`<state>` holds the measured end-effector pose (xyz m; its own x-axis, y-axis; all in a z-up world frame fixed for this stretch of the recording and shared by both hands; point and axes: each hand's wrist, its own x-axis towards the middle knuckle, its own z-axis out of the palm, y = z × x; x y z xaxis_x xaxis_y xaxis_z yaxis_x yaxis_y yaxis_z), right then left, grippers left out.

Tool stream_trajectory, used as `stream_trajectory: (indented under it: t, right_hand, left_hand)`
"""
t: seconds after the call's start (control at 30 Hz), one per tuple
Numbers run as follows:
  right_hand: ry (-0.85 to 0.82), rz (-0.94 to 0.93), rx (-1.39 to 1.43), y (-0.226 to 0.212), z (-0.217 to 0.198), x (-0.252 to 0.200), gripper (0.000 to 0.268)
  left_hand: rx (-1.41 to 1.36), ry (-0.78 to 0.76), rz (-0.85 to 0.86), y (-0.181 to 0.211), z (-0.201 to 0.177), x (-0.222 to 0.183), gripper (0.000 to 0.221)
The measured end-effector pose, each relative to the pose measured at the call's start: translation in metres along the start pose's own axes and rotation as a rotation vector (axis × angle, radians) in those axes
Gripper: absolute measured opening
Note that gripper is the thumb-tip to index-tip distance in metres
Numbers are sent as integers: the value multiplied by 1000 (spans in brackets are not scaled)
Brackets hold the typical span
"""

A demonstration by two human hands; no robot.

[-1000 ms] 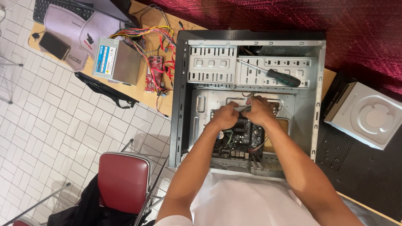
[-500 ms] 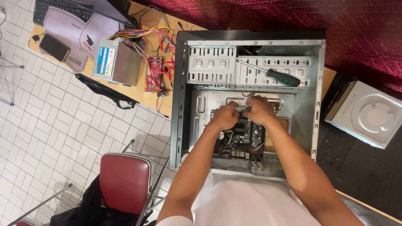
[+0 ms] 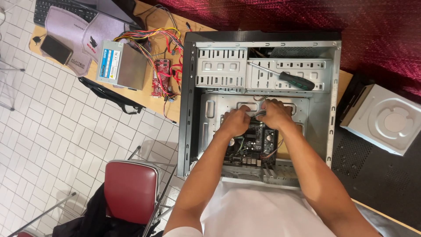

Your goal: Connecting small internal cables and wires to the motherboard headers inside a computer case.

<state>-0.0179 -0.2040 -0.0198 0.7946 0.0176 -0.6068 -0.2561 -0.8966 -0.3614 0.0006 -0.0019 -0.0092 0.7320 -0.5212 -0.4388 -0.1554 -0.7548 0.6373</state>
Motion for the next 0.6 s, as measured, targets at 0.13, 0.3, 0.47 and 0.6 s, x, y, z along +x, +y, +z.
stream_trajectory:
  t: [0.13,0.3,0.47,0.6]
  right_hand:
    - [23,-12,-10,19,28,19,45]
    - [17,4,5,18,28,20,46]
    - [32,5,64,12,26,10,44]
    - [38,15,32,4,16,3,45]
  left_hand:
    - [-22,7,-1,-1,0,0,43]
    - [-22,-15,-10,4,-1,-1,43]
    - [-17,-21,-14,4,-1,-1,43]
    - [-43,-32,-19,5,-2,-2,44]
